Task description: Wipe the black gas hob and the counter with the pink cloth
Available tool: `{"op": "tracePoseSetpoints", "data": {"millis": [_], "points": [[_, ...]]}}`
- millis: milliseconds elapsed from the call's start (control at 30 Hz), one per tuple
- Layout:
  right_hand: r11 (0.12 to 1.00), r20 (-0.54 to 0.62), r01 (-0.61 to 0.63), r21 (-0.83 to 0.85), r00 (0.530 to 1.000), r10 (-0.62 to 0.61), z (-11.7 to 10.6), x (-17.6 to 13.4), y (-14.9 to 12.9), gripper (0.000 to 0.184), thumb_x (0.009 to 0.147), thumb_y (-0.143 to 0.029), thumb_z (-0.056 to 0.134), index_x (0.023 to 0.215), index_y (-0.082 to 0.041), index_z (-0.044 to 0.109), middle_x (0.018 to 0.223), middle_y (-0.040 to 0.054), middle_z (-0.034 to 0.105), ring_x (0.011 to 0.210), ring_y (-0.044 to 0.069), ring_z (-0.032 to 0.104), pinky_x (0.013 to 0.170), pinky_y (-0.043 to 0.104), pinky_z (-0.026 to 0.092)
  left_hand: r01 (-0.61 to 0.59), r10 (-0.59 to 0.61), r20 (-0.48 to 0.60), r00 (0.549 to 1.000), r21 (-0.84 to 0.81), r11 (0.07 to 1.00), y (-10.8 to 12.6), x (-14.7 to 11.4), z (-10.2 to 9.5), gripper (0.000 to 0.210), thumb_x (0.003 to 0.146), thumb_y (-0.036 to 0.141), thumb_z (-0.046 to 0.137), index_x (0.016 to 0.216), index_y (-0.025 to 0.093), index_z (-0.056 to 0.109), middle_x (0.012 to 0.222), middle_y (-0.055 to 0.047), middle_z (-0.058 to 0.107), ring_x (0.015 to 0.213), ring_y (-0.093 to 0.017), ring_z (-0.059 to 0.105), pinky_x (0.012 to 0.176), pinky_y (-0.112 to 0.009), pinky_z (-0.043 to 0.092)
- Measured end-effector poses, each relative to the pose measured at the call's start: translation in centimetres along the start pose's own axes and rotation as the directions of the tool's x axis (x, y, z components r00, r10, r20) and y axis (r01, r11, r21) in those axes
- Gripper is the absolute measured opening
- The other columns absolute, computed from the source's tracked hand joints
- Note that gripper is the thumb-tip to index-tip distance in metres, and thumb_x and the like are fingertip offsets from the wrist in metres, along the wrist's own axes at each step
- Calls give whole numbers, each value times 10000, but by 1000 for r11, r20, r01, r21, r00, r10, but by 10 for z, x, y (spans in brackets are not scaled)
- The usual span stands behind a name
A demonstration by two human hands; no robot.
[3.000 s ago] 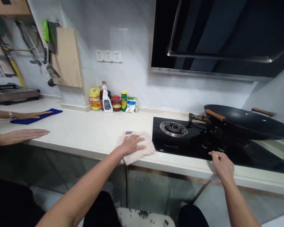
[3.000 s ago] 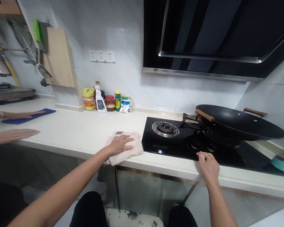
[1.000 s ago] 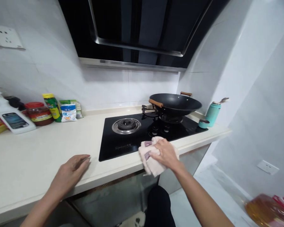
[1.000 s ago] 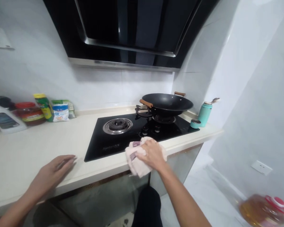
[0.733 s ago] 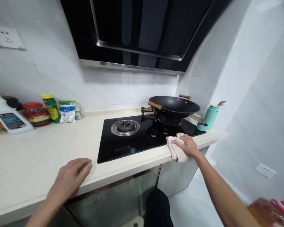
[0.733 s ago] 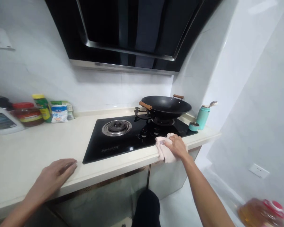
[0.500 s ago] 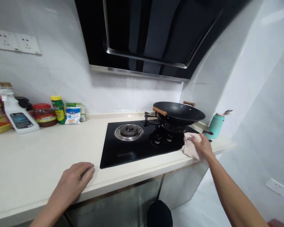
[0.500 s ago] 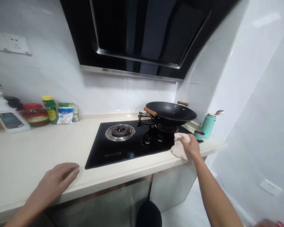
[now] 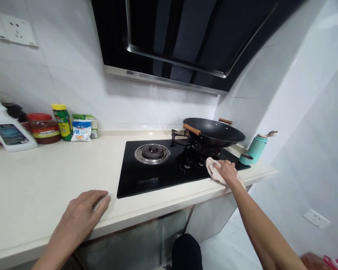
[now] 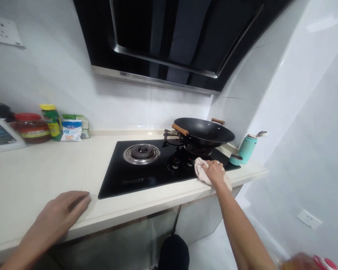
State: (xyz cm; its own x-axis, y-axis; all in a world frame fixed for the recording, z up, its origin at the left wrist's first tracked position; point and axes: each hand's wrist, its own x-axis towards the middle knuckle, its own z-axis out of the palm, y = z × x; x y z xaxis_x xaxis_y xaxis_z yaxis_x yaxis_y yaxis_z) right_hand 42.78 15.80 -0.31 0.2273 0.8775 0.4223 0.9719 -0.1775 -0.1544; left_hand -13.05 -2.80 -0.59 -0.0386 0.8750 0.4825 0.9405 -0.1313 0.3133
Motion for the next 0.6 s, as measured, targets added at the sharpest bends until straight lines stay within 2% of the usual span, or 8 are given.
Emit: {"op": "tracePoseSetpoints", "data": {"millis": [100, 200, 367, 500, 600], "points": [[996, 21, 86, -1, 996, -86, -4, -24, -21, 391, 951, -430, 520, 1228, -224, 704, 1182, 144, 643, 1091, 295, 530, 957, 403, 373, -5, 5, -5, 1000, -11, 1000, 2, -2, 1, 448, 917, 586, 470, 1019, 239, 736, 1125, -63, 764, 1095, -302, 676, 980, -430, 491], [974, 23, 224, 28, 974, -225, -10, -51, -51, 397, 964, -408, 501, 1262, -222, 687, 1191, 146, 642, 1096, 296, 524, 954, 398, 373, -18, 18, -10, 1000, -27, 999, 4, -4, 2, 438, 941, 551, 451, 1036, 227, 730, 1129, -71, 760, 1106, -294, 667, 979, -427, 478], [875, 22, 465, 135, 882, -471, -18, -89, -130, 411, 991, -431, 465, 1321, -272, 652, 1174, 104, 643, 1070, 273, 518, 947, 383, 360, -37, 35, -38, 999, -51, 998, 6, -7, 3, 415, 956, 498, 449, 1055, 221, 743, 1131, -74, 761, 1113, -276, 663, 1006, -415, 468], [798, 52, 574, 182, 805, -591, -19, -98, -196, 392, 1004, -417, 461, 1316, -264, 644, 1159, 97, 638, 1076, 257, 516, 966, 372, 347, -50, 46, -59, 997, -57, 997, 9, -10, 0, 388, 963, 477, 450, 1030, 232, 743, 1117, -78, 757, 1098, -275, 664, 966, -408, 479], [819, 122, 552, 160, 812, -571, -15, -88, -226, 368, 1008, -401, 466, 1300, -260, 640, 1216, 96, 629, 1129, 253, 516, 980, 368, 341, -75, 73, -40, 997, -61, 995, 11, -13, -3, 338, 969, 445, 470, 1011, 242, 737, 1113, -72, 747, 1094, -273, 657, 942, -405, 482]]}}
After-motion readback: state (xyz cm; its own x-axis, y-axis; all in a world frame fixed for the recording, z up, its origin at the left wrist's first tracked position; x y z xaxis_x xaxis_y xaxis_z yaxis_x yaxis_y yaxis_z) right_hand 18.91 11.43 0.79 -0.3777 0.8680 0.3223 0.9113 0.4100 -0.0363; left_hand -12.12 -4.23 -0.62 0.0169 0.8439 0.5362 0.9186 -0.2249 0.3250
